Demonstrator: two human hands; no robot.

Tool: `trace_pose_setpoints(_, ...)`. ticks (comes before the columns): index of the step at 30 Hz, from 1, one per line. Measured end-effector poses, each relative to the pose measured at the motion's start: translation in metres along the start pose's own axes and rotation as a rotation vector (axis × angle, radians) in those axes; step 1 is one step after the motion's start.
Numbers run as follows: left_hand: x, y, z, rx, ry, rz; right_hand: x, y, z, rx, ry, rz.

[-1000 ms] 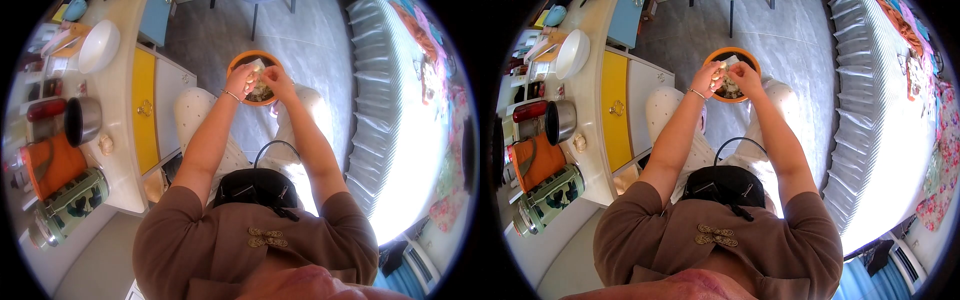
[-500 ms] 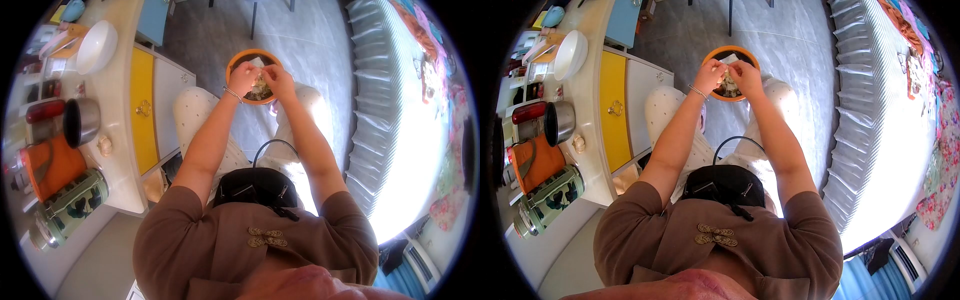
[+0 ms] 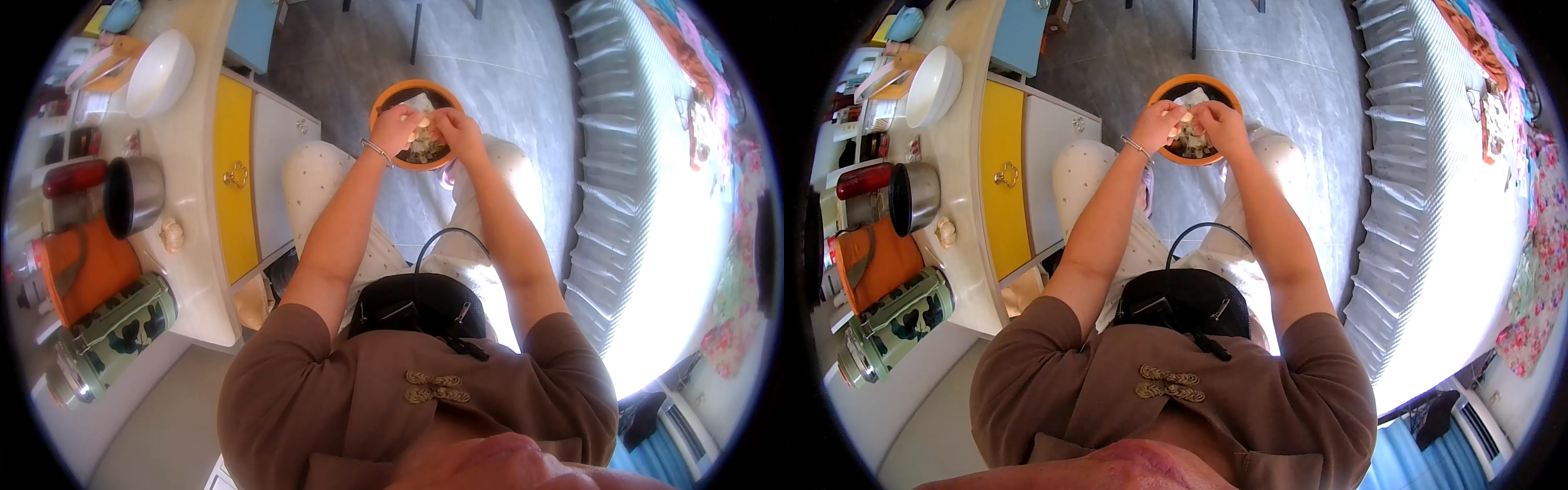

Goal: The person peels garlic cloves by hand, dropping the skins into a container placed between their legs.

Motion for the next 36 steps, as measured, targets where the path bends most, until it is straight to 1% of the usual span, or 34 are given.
trace_pose_setpoints(1, 0.0, 0.0, 0.0, 0.0, -0.011, -0.004, 0.0, 0.0, 0.0, 0.022, 0.043, -0.098)
trace_pose_setpoints(5, -0.001, -0.001, 0.0, 0.023, -0.024, -0.02, 0.007, 0.003, 0.003, 0.017, -0.032, -0.011)
trace_pose_setpoints(7, -0.005, 0.001, 0.002, 0.015, -0.024, -0.008, 0.02, 0.007, 0.007, -0.023, -0.26, 0.258)
trace_pose_setpoints(8, -0.007, 0.002, 0.003, 0.016, -0.024, -0.008, 0.021, 0.006, 0.008, -0.024, -0.258, 0.258)
trace_pose_setpoints(9, -0.014, 0.004, 0.004, 0.035, 0.077, -0.143, 0.021, 0.004, 0.009, -0.052, -0.235, 0.3)
trace_pose_setpoints(11, -0.022, 0.007, 0.006, 0.054, 0.18, -0.279, 0.022, 0.002, 0.01, -0.08, -0.212, 0.342)
trace_pose_setpoints(14, -0.012, 0.006, 0.003, 0.041, 0.161, -0.195, 0.022, 0.001, 0.01, -0.072, -0.158, 0.311)
trace_pose_setpoints(16, 0.0, 0.005, 0.001, 0.06, -0.056, 0.035, 0.013, 0.004, 0.006, -0.002, -0.066, 0.204)
trace_pose_setpoints(17, 0.001, 0.005, 0.001, 0.06, -0.056, 0.035, 0.011, 0.003, 0.006, -0.003, -0.066, 0.203)
trace_pose_setpoints(18, -0.006, 0.006, 0.002, 0.055, 0.051, -0.069, 0.012, 0.002, 0.007, -0.016, -0.042, 0.163)
trace_pose_setpoints(20, -0.016, 0.007, 0.003, 0.049, 0.158, -0.173, 0.016, 0.001, 0.008, -0.029, -0.019, 0.123)
trace_pose_setpoints(23, -0.006, 0.004, -0.001, 0.033, 0.148, -0.151, 0.014, 0.002, 0.009, -0.02, 0.036, 0.057)
trace_pose_setpoints(25, 0.005, 0.0, -0.001, -0.012, -0.067, 0.058, 0.025, 0.006, 0.014, -0.037, -0.2, 0.343)
trace_pose_setpoints(26, 0.006, 0.0, -0.002, -0.013, -0.067, 0.058, 0.025, 0.005, 0.014, -0.036, -0.2, 0.343)
trace_pose_setpoints(27, -0.005, 0.002, 0.001, 0.018, 0.051, -0.083, 0.028, 0.006, 0.014, -0.045, -0.217, 0.404)
trace_pose_setpoints(29, -0.019, 0.006, 0.006, 0.05, 0.169, -0.222, 0.031, 0.005, 0.016, -0.055, -0.232, 0.466)
trace_pose_setpoints(31, -0.018, 0.006, 0.006, 0.044, 0.13, -0.28, 0.033, 0.006, 0.017, -0.025, -0.251, 0.598)
trace_pose_setpoints(32, -0.017, 0.006, 0.006, 0.042, 0.117, -0.299, 0.032, 0.006, 0.017, -0.025, -0.251, 0.598)
trace_pose_setpoints(35, -0.014, 0.006, 0.006, 0.067, 0.167, -0.316, 0.027, 0.006, 0.015, -0.013, -0.264, 0.585)
trace_pose_setpoints(36, -0.011, 0.005, 0.004, 0.059, 0.126, -0.294, 0.027, 0.007, 0.015, -0.008, -0.276, 0.598)
Point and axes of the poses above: each hand's wrist, its own z-axis away from the middle knuckle, its own y-axis out of the palm, x = y × z, the point moved 5 cm from there along -z, towards the middle knuckle, and after that the axes turned 1 degree about x, right-handed, at the moved point
